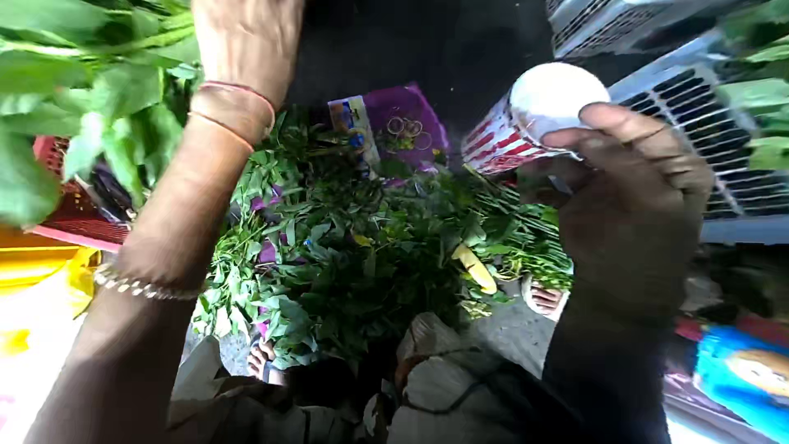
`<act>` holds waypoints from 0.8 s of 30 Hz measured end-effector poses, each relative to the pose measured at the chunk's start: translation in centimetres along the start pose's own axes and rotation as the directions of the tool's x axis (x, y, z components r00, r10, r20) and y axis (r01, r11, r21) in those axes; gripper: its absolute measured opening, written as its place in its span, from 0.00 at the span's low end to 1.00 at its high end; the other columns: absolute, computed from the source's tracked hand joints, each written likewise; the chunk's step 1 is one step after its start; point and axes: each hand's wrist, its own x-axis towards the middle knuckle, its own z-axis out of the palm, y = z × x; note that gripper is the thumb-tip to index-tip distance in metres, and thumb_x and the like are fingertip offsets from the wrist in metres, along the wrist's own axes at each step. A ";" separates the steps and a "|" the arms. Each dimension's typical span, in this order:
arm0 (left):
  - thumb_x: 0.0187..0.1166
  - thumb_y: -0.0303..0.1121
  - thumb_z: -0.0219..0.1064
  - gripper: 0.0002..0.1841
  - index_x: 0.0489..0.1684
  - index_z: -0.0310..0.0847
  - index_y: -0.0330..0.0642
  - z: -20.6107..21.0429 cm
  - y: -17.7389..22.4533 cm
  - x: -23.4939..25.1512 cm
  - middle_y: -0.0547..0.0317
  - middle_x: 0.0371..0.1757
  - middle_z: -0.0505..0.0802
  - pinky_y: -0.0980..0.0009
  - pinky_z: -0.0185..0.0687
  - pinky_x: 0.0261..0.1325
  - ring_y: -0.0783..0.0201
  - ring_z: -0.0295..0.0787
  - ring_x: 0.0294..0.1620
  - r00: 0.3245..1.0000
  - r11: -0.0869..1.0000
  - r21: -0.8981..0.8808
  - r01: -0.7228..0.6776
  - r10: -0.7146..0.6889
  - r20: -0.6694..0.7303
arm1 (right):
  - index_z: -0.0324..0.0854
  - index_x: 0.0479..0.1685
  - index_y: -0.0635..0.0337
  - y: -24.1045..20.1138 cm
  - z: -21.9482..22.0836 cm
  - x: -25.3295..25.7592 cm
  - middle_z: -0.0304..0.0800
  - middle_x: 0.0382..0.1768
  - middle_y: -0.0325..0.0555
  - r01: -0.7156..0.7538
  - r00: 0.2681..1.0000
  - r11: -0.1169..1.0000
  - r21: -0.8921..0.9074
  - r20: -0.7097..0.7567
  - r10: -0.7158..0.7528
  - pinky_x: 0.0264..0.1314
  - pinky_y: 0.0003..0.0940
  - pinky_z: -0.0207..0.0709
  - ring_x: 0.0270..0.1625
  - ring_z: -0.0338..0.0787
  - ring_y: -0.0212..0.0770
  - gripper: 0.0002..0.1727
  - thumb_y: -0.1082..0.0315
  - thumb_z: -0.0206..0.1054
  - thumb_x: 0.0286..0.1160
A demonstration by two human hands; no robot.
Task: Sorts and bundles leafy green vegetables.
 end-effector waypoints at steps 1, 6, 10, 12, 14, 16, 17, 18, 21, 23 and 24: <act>0.80 0.21 0.59 0.23 0.75 0.77 0.41 2.7 0.5 0.7 0.24 0.57 0.89 0.24 0.69 0.58 0.22 0.84 0.60 0.997 0.999 -0.028 -0.040 0.041 0.063 | 0.78 0.69 0.49 1.2 -0.6 0.1 0.92 0.54 0.34 -0.026 0.999 1.000 -0.005 -0.021 0.026 0.41 0.33 0.92 0.46 0.95 0.36 0.18 0.67 0.48 0.90; 0.91 0.43 0.53 0.23 0.83 0.73 0.55 22.0 -0.4 -0.1 0.36 0.78 0.81 0.13 0.30 0.78 0.23 0.63 0.84 0.980 0.986 -0.111 -0.127 0.142 0.142 | 0.77 0.67 0.52 6.7 -3.6 0.0 0.92 0.52 0.35 -0.178 0.954 0.984 0.030 -0.242 0.179 0.42 0.32 0.91 0.46 0.94 0.35 0.16 0.69 0.50 0.90; 0.90 0.57 0.53 0.34 0.96 0.48 0.74 29.1 0.0 -2.8 0.48 0.97 0.52 0.06 0.27 0.70 0.27 0.32 0.95 0.883 0.954 -0.237 0.181 -0.052 0.466 | 0.75 0.68 0.54 9.2 -3.0 0.0 0.90 0.50 0.34 -0.345 0.892 0.938 -0.040 -0.327 0.314 0.39 0.31 0.90 0.41 0.92 0.33 0.15 0.68 0.54 0.88; 0.88 0.52 0.58 0.37 0.97 0.46 0.70 27.7 -0.5 -1.8 0.46 0.97 0.52 0.05 0.28 0.70 0.26 0.32 0.94 0.862 0.955 -0.241 0.175 -0.030 0.505 | 0.77 0.66 0.56 10.4 -2.4 0.1 0.92 0.48 0.36 -0.368 0.914 0.918 -0.147 -0.241 0.327 0.38 0.30 0.89 0.40 0.93 0.32 0.15 0.66 0.56 0.86; 0.85 0.43 0.64 0.41 0.98 0.44 0.62 23.9 -0.7 -0.4 0.40 0.96 0.52 0.07 0.28 0.72 0.22 0.32 0.93 0.848 0.969 -0.222 0.107 0.027 0.529 | 0.75 0.73 0.60 12.2 -2.1 -0.2 0.89 0.54 0.42 -0.345 0.938 0.868 -0.358 -0.096 0.334 0.43 0.34 0.91 0.45 0.93 0.33 0.19 0.62 0.57 0.89; 0.84 0.35 0.64 0.32 0.91 0.63 0.50 20.1 0.2 -0.5 0.31 0.87 0.68 0.12 0.43 0.74 0.20 0.54 0.87 0.887 0.980 -0.199 0.008 0.085 0.454 | 0.74 0.76 0.62 14.1 -1.7 -1.2 0.87 0.61 0.55 -0.267 0.928 0.746 -0.610 0.046 0.370 0.50 0.45 0.90 0.51 0.93 0.45 0.22 0.61 0.57 0.90; 0.84 0.32 0.61 0.25 0.82 0.73 0.43 18.1 0.2 -0.6 0.32 0.77 0.80 0.19 0.58 0.71 0.25 0.71 0.78 0.923 0.980 -0.196 -0.037 0.109 0.369 | 0.76 0.75 0.64 15.1 -0.8 -1.7 0.88 0.61 0.61 -0.171 0.929 0.693 -0.700 0.119 0.349 0.53 0.53 0.88 0.52 0.93 0.53 0.22 0.63 0.58 0.90; 0.85 0.33 0.58 0.19 0.72 0.80 0.39 16.3 0.4 -1.2 0.33 0.65 0.87 0.26 0.68 0.66 0.29 0.82 0.69 0.943 0.968 -0.246 -0.043 0.121 0.311 | 0.77 0.74 0.66 15.3 0.4 -2.5 0.88 0.60 0.66 -0.093 0.917 0.644 -0.759 0.187 0.353 0.58 0.60 0.84 0.54 0.92 0.60 0.21 0.65 0.58 0.89; 0.93 0.43 0.50 0.22 0.63 0.83 0.36 12.1 2.5 -4.4 0.43 0.50 0.93 0.45 0.86 0.57 0.45 0.93 0.50 0.857 0.882 -0.449 0.141 0.118 0.501 | 0.79 0.71 0.68 11.2 4.9 -3.7 0.87 0.62 0.67 -0.129 0.762 0.531 -0.838 0.259 0.593 0.67 0.59 0.79 0.61 0.90 0.62 0.18 0.71 0.59 0.88; 0.92 0.42 0.52 0.21 0.56 0.85 0.33 12.1 4.0 -7.8 0.32 0.52 0.91 0.35 0.81 0.55 0.33 0.90 0.56 0.792 0.954 -0.289 0.081 0.114 0.599 | 0.78 0.74 0.68 7.9 7.8 -2.7 0.86 0.68 0.62 -0.153 0.631 0.425 -0.892 0.243 0.737 0.74 0.50 0.75 0.68 0.87 0.55 0.19 0.71 0.55 0.91; 0.88 0.39 0.57 0.18 0.51 0.86 0.32 13.6 4.4 -10.0 0.31 0.54 0.90 0.31 0.76 0.56 0.30 0.86 0.60 0.834 0.976 -0.218 -0.015 0.132 0.535 | 0.80 0.71 0.67 9.5 7.6 -3.2 0.88 0.65 0.61 -0.070 0.701 0.465 -0.882 0.289 0.652 0.72 0.49 0.78 0.65 0.89 0.54 0.19 0.70 0.53 0.91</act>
